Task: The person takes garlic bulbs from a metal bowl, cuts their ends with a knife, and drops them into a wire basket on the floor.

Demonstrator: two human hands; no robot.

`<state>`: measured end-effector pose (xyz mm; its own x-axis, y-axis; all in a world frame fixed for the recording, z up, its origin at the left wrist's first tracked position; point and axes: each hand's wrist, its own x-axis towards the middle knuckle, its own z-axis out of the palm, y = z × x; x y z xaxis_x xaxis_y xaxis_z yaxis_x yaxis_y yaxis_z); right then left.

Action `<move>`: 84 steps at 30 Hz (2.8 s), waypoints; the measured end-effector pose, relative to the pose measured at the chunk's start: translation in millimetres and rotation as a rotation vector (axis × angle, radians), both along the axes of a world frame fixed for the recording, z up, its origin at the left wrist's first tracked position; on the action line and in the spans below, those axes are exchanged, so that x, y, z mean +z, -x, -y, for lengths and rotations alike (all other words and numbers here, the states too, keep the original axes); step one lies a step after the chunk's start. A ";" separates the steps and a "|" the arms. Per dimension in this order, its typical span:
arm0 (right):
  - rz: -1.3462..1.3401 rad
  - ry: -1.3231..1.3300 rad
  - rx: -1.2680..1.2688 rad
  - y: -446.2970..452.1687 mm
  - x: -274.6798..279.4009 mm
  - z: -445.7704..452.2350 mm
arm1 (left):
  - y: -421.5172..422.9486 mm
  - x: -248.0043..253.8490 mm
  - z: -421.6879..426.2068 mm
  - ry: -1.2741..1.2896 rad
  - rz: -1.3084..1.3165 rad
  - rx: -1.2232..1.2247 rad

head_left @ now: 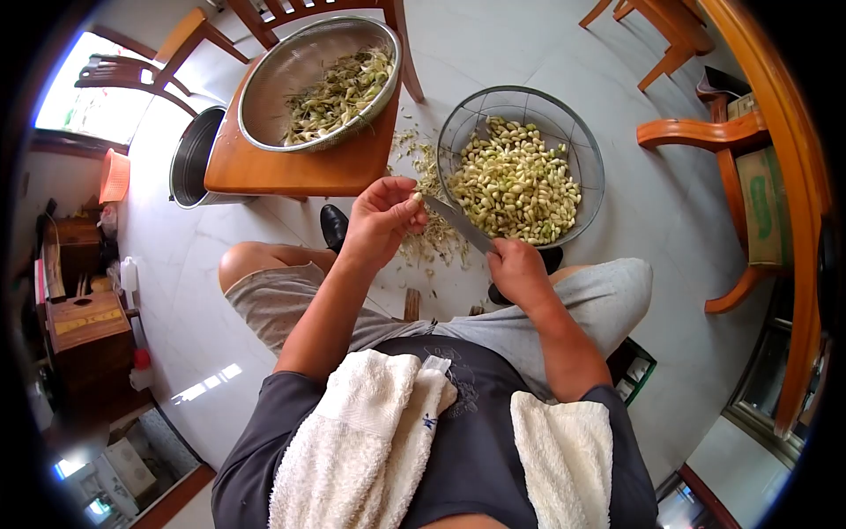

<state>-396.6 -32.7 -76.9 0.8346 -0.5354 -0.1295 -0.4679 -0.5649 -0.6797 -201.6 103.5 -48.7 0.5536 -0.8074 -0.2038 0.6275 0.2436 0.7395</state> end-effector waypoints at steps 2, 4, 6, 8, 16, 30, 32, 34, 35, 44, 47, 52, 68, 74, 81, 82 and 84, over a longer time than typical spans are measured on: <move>-0.090 -0.018 0.042 0.3 -0.4 1.3 | 0.0 0.1 -0.3 0.001 -0.037 -0.016; -0.186 -0.037 0.092 -3.9 0.6 0.6 | -0.5 6.8 3.3 -0.037 0.008 -0.031; -0.186 -0.006 0.167 -5.6 -3.2 -1.3 | 2.3 20.9 22.5 -0.157 0.127 -0.048; -0.168 0.014 0.227 -4.8 -11.9 -2.5 | 4.4 41.1 49.8 -0.240 0.229 -0.099; -0.167 -0.052 0.151 -2.3 -14.0 -2.3 | -57.2 92.3 80.7 -0.456 1.262 0.102; -0.208 -0.045 0.269 -6.2 -11.2 -6.1 | -256.9 31.6 28.6 -1.200 1.593 -0.202; -0.205 -0.040 0.280 -6.6 -12.3 -5.2 | -256.2 30.8 29.8 -1.209 1.624 -0.191; -0.194 -0.028 0.288 -5.6 -14.7 -5.1 | -257.4 33.9 26.0 -1.137 1.603 -0.164; -0.204 -0.029 0.284 -5.1 -14.7 -4.9 | -258.3 36.4 22.2 -1.101 1.591 -0.152; -0.223 -0.064 0.201 -9.7 -11.0 -1.7 | -238.7 87.4 -21.2 -0.715 1.103 0.204; -0.216 -0.066 0.158 -9.1 -4.8 -3.7 | -235.7 92.5 -36.4 -0.833 1.157 0.070; -0.136 -0.062 0.100 -10.7 2.3 -0.2 | -220.9 91.4 -40.1 -0.796 1.159 0.201; 0.602 0.022 0.049 -13.1 46.5 -10.0 | -33.8 51.1 -18.0 -0.353 0.216 -0.046; 0.551 0.048 0.089 -13.3 39.5 -9.6 | -14.4 34.1 -12.7 -0.395 0.185 -0.093; 0.500 0.068 0.090 -14.1 36.1 -9.9 | -13.3 33.0 -8.5 -0.391 0.162 -0.098; 0.492 0.069 0.090 -14.1 36.0 -10.1 | -13.4 31.9 -8.7 -0.390 0.160 -0.097; 0.490 0.100 0.092 -14.5 36.9 -10.7 | -13.8 29.8 -9.7 -0.377 0.138 -0.106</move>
<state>-382.1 -22.0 -40.0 0.8287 -0.4465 0.3376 -0.0525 -0.6625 -0.7472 -187.8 113.2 -18.9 0.5142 -0.7448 -0.4254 0.5230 -0.1208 0.8437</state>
